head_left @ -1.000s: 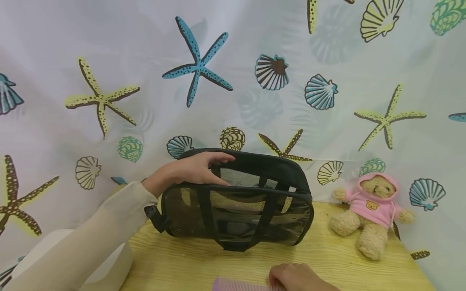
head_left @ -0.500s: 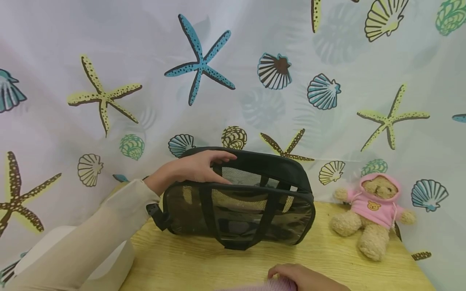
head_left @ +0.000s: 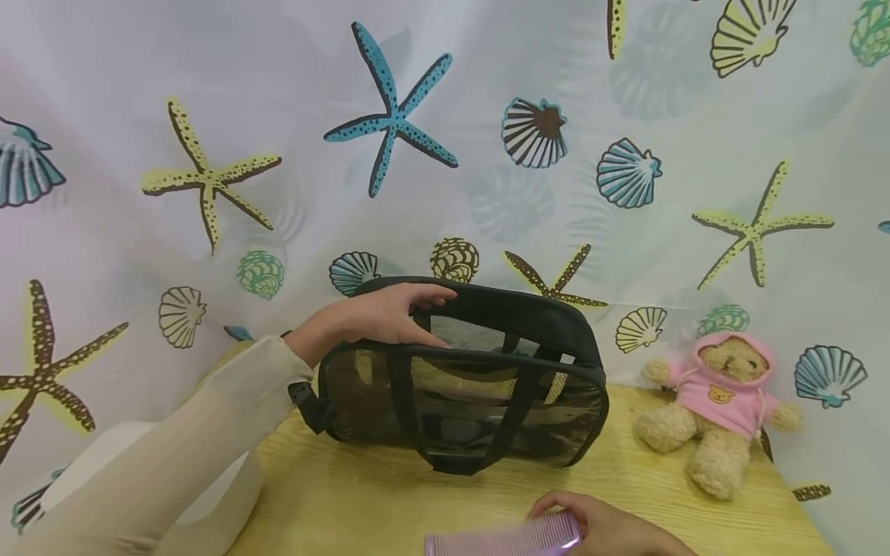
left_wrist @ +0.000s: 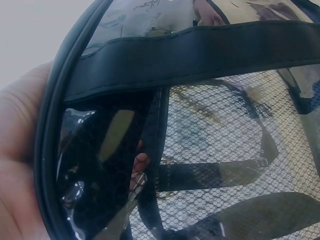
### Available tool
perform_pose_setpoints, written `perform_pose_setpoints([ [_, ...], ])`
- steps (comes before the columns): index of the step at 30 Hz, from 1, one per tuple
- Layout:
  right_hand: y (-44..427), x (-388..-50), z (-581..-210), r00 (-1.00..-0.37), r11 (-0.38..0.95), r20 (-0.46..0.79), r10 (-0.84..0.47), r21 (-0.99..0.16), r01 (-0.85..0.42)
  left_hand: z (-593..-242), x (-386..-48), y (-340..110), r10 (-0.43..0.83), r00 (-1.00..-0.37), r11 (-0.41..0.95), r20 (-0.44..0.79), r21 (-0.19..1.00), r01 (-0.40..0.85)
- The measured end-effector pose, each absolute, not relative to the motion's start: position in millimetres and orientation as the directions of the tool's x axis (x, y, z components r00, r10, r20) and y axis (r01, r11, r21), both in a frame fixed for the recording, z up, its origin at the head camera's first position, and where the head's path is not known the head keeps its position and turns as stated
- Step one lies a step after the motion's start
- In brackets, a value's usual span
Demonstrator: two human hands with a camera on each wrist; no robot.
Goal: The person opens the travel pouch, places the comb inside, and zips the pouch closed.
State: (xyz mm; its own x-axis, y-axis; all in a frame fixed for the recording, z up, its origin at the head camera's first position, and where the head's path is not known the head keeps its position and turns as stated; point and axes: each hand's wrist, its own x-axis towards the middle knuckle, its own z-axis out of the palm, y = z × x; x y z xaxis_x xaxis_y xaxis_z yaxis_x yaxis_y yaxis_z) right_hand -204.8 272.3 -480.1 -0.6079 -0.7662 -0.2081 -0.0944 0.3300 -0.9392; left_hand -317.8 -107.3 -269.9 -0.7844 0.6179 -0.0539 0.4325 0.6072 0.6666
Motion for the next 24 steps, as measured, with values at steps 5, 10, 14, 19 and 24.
perform_pose_setpoints([
  [5,278.4,-208.8,-489.5,-0.588,0.263,-0.177,-0.789,-0.963,-0.063,-265.6,-320.7,-102.0,0.627,-0.777,0.619,-0.063,0.645,0.448],
  [10,282.7,-215.1,-498.2,-0.577,0.236,-0.16,-0.801,-0.97,-0.059,-265.5,-322.5,-102.2,0.631,-0.773,0.619,-0.066,0.644,0.45],
  [14,283.3,-215.2,-498.7,-0.596,0.231,-0.15,-0.789,-0.971,-0.062,-266.6,-323.4,-103.4,0.641,-0.766,0.604,-0.05,0.649,0.463],
  [19,281.4,-214.2,-504.0,-0.597,0.199,-0.109,-0.795,-0.976,-0.085,-268.3,-321.1,-107.2,0.634,-0.771,0.611,-0.057,0.648,0.455],
  [24,280.2,-214.0,-509.2,-0.613,0.175,-0.082,-0.786,-0.98,-0.093,-269.2,-320.7,-108.6,0.637,-0.769,0.603,-0.055,0.657,0.452],
])
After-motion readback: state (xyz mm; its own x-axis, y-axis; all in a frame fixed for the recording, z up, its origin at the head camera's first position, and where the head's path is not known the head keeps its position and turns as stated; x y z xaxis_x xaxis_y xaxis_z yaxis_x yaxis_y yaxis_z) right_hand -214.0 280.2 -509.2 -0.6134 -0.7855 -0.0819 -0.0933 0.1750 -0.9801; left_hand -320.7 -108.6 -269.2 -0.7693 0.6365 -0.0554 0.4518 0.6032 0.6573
